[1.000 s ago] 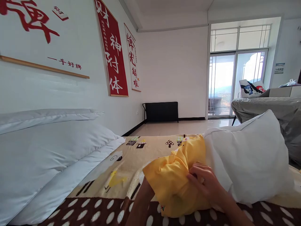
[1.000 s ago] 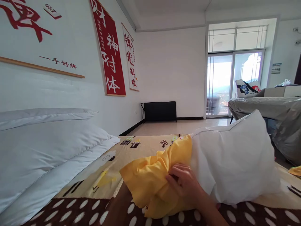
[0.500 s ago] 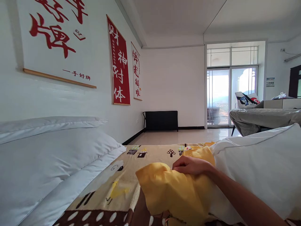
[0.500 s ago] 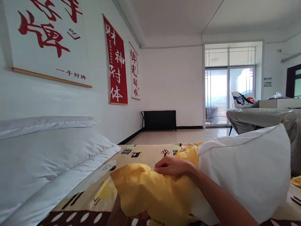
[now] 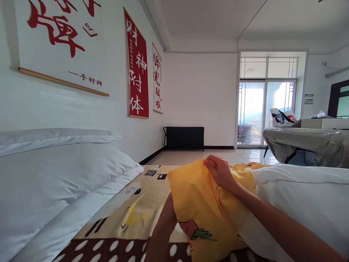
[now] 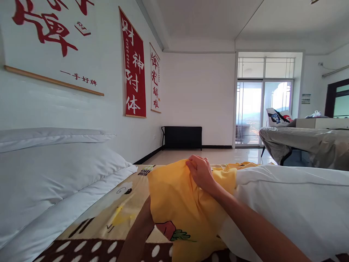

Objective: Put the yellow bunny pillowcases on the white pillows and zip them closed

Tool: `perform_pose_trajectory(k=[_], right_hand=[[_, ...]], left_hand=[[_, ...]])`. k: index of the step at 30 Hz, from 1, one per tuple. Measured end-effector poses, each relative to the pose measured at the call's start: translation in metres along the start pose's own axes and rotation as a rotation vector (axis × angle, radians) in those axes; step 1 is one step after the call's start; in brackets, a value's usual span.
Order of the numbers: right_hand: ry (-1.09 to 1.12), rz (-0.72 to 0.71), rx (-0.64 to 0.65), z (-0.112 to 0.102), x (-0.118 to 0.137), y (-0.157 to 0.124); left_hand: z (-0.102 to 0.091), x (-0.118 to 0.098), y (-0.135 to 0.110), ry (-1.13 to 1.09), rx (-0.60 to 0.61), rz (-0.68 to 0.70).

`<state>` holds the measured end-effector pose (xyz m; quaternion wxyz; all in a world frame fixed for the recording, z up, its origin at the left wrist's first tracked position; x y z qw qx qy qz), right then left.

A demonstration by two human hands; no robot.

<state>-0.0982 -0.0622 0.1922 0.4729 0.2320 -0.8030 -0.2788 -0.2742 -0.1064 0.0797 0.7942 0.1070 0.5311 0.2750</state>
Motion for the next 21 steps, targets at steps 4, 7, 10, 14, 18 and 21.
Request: perform_pose_trajectory(k=[4,7,10,14,18,21], right_hand=[[0.041,-0.022,-0.052,0.003,-0.006,0.004],[-0.008,-0.072,-0.018,0.007,-0.007,0.002],[-0.208,-0.236,-0.024,0.011,0.001,-0.006],[-0.484,-0.541,-0.103,0.012,0.017,-0.020],[-0.541,-0.688,-0.172,0.000,0.028,-0.024],[-0.525,-0.648,-0.176,-0.014,0.027,-0.016]], left_hand=[[0.004,-0.019,-0.006,-0.271,0.217,0.002],[0.015,-0.031,-0.016,-0.173,0.252,0.111],[0.028,-0.039,-0.025,0.225,0.039,0.234],[0.046,-0.045,-0.034,0.402,-0.118,0.294],[0.042,-0.049,-0.034,0.396,-0.104,0.318],[0.030,-0.047,-0.028,0.368,-0.103,0.268]])
Point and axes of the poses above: each hand's wrist, its own y-axis towards the middle knuckle, its own z-axis out of the palm, x = y × z, the point moved 4 cm from there along y, towards the middle knuckle, and after that the axes turned 15 degrees about z, right-handed, at the moved point
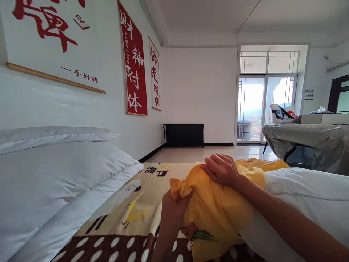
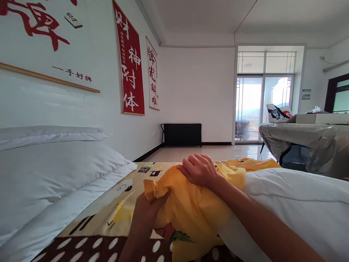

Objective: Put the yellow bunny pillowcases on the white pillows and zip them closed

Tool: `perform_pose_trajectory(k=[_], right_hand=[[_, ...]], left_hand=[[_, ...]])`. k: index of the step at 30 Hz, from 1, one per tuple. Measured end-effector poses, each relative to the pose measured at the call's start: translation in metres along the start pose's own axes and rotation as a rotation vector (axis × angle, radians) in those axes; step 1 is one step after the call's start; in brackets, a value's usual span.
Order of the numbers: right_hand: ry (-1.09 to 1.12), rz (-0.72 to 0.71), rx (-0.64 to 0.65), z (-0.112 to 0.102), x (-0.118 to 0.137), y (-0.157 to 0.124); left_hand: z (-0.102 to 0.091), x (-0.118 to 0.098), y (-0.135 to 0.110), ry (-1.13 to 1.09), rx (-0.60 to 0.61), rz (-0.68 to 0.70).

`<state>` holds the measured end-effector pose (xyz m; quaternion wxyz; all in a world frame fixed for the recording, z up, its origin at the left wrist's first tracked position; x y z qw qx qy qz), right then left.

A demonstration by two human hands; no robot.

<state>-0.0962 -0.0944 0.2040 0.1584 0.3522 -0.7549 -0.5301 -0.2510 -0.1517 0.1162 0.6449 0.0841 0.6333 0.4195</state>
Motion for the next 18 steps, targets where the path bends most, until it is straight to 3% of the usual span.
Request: perform_pose_trajectory(k=[4,9,15,18], right_hand=[[0.024,0.107,0.103,-0.002,-0.017,0.006],[0.060,0.161,0.398,-0.005,-0.015,0.012],[0.272,0.164,0.693,-0.004,0.011,0.002],[0.283,0.132,0.767,0.005,0.020,-0.006]], left_hand=[[0.000,0.014,0.005,-0.214,0.008,-0.132],[0.012,0.018,0.003,-0.414,-0.066,-0.236],[0.009,0.014,0.001,-0.324,-0.092,-0.215],[0.001,0.018,0.003,-0.230,-0.110,-0.222]])
Point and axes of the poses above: each hand's wrist, its own y-axis towards the middle knuckle, its own z-axis out of the palm, x = y × z, the point moved 4 cm from there along y, towards the middle knuckle, and after that the axes turned 15 degrees about z, right-handed, at the moved point
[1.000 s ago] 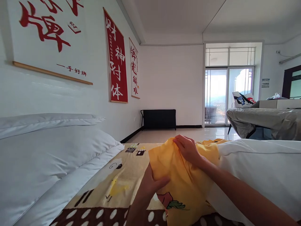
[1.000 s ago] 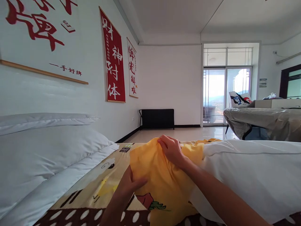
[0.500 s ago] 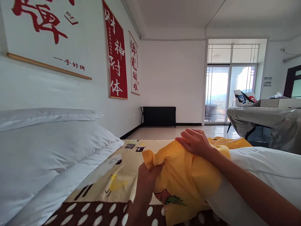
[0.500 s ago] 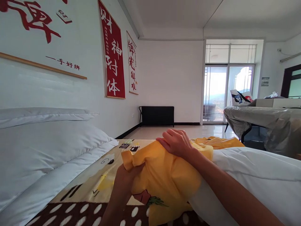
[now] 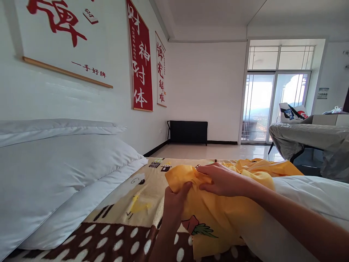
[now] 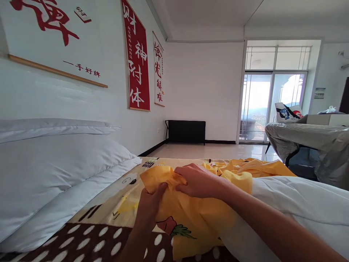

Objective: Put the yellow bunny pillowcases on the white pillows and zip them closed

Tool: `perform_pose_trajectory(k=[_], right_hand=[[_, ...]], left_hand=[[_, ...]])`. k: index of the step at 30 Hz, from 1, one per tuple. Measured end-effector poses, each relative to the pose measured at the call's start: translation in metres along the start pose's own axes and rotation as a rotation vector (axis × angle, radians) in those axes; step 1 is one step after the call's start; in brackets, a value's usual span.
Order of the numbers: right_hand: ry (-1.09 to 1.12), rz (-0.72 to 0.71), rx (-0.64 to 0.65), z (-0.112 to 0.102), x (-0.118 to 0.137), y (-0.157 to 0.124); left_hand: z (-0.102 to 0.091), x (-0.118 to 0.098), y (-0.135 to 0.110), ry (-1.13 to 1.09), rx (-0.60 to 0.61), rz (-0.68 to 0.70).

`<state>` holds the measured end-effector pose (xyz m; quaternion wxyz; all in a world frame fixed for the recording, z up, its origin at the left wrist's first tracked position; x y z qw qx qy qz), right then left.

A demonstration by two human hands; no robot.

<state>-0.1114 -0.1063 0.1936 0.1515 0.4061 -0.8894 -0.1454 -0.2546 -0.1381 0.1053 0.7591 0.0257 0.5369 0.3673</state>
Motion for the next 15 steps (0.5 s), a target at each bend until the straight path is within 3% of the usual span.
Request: perform_pose_trajectory(k=[5,9,12,15], right_hand=[[0.035,0.017,-0.003,0.006,-0.002,0.004],[0.055,0.061,-0.026,0.004,-0.004,0.004],[0.047,0.072,-0.032,0.007,0.000,0.003],[0.054,0.033,-0.047,0.010,0.006,0.003]], left_hand=[[-0.008,0.001,0.007,0.005,0.046,0.020],[-0.004,-0.016,0.005,-0.024,0.115,0.188],[-0.004,-0.035,-0.003,0.135,0.053,0.301],[-0.004,-0.046,-0.012,0.289,0.019,0.280]])
Point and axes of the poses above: each hand's wrist, its own y-axis towards the middle knuckle, its own z-axis out of the palm, x = y × z, the point moved 4 cm from there along y, towards the middle knuckle, and after that the axes turned 15 degrees about z, right-handed, at the moved point
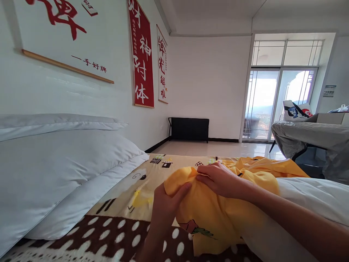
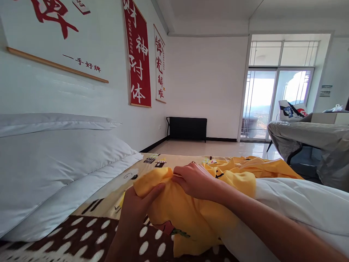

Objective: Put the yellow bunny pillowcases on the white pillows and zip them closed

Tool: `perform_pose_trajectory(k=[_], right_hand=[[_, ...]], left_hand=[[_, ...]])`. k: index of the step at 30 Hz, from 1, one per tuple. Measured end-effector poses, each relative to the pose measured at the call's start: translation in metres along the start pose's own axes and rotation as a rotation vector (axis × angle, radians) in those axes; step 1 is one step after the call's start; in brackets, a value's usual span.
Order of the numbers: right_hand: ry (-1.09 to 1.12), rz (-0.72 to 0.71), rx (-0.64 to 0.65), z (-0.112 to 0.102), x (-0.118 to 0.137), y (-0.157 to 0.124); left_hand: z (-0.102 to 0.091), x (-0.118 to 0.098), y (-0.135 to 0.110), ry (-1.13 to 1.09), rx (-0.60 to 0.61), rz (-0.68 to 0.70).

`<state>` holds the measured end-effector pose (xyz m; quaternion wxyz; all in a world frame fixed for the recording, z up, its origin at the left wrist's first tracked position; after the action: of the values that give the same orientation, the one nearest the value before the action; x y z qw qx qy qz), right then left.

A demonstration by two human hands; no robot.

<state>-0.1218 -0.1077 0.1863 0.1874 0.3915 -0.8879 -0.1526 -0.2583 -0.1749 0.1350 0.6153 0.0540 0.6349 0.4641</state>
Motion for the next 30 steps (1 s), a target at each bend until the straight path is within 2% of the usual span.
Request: perform_pose_trajectory(k=[6,10,14,17,20,23,26,30], right_hand=[[0.040,-0.176,-0.070,-0.002,0.011,-0.003],[0.065,-0.108,-0.184,-0.014,0.015,-0.009],[-0.027,-0.125,-0.199,-0.017,0.022,-0.013],[-0.072,-0.129,-0.213,-0.017,0.022,-0.012],[-0.108,-0.160,-0.240,-0.018,0.022,-0.012],[-0.157,-0.157,-0.287,-0.023,0.022,-0.013],[-0.192,-0.076,-0.319,-0.029,0.021,-0.012],[-0.175,-0.038,-0.242,-0.036,0.016,-0.007]], left_hand=[[0.001,-0.013,-0.005,0.078,0.013,0.068],[-0.001,-0.017,-0.005,0.089,0.011,0.140],[0.000,-0.017,-0.005,0.049,-0.009,0.200],[0.007,-0.008,-0.007,-0.021,0.101,0.100],[0.011,0.003,-0.007,0.009,0.216,-0.024],[0.006,0.010,-0.002,0.041,0.212,-0.060],[0.002,0.023,0.005,0.008,0.228,-0.121],[0.002,0.039,0.010,-0.106,0.193,-0.174]])
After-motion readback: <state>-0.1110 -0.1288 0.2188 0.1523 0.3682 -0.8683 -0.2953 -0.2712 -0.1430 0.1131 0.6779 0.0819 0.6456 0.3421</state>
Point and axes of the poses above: each hand's wrist, its own y-axis towards the middle knuckle, its own z-axis out of the palm, x = y × z, the point moved 4 cm from there along y, towards the middle knuckle, and after that the axes turned 15 degrees about z, right-handed, at the moved point
